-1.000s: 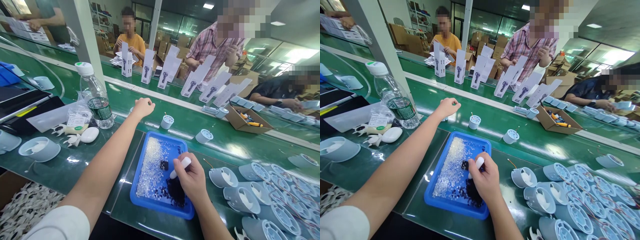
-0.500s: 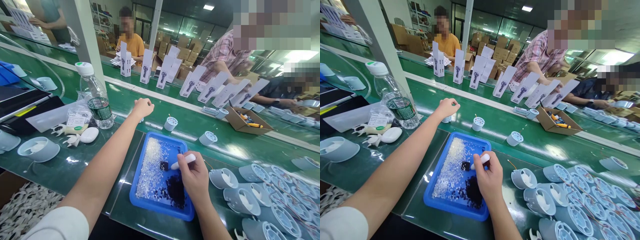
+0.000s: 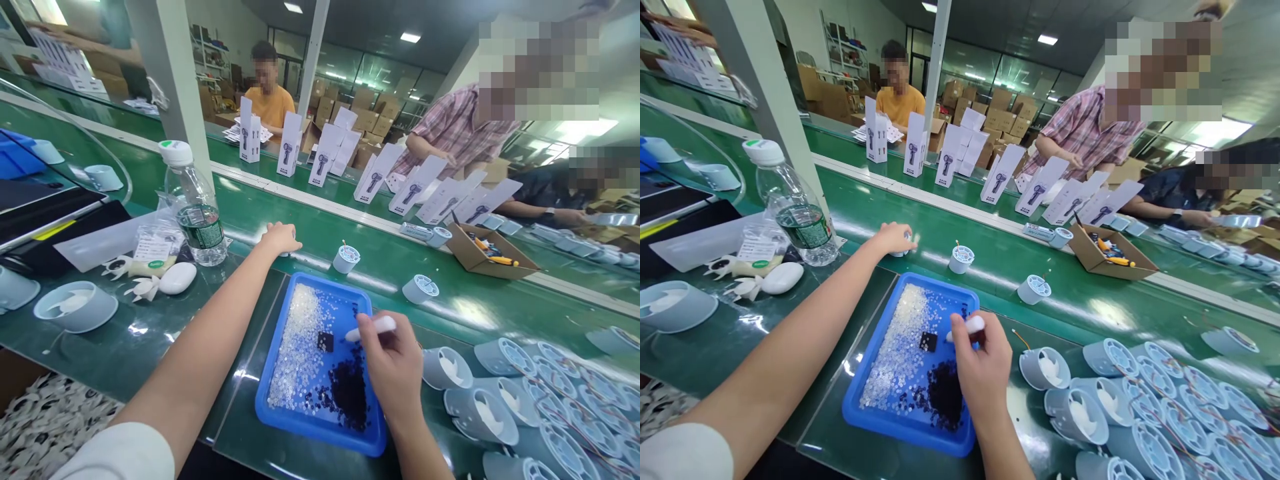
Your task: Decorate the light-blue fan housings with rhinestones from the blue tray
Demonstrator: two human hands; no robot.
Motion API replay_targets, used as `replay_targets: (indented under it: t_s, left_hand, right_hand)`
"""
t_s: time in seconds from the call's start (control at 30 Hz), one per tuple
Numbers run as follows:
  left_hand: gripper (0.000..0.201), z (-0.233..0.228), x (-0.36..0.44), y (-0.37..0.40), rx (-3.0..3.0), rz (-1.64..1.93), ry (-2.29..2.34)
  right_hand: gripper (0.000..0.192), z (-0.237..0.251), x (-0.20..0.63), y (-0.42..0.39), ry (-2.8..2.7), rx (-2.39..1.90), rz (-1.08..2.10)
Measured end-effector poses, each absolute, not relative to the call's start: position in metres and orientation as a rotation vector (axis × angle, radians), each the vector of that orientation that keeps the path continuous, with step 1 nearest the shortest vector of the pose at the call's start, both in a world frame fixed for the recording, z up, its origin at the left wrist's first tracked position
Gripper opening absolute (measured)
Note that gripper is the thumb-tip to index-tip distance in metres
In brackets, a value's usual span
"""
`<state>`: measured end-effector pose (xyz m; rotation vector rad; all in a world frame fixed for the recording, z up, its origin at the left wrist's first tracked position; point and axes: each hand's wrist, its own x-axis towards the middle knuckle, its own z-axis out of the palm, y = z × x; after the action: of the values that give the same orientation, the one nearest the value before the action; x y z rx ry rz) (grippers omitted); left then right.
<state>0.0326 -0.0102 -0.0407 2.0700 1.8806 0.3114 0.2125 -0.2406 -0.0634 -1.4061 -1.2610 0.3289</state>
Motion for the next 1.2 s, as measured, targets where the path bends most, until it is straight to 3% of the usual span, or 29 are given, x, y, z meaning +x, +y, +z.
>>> replay_targets:
  t_s: [0.27,0.53,0.83,0.97,1.2]
  left_hand:
    - [0.047,-0.019,0.035,-0.017,2.1,0.237,1.703]
    - [0.045,-0.004,0.038,-0.025,2.089,0.352,1.606]
    - [0.053,0.005,0.041,-0.034,1.976,0.684,1.567]
    - [0.04,0.016,0.048,-0.036,1.575,1.06,1.306]
    - [0.014,0.039,0.051,-0.044,1.171,1.149,0.851]
  right_hand:
    - [0.024,-0.063,0.215,-0.236,-1.244,-1.45,0.323]
    - [0.034,-0.06,0.21,-0.24,-1.484,-1.38,-0.017]
    - [0.026,-0.06,0.211,-0.246,-1.541,-1.147,0.271]
    - [0.029,-0.062,0.209,-0.244,-1.585,-1.153,0.271]
    - [0.029,-0.062,0.208,-0.243,-1.575,-1.22,0.224]
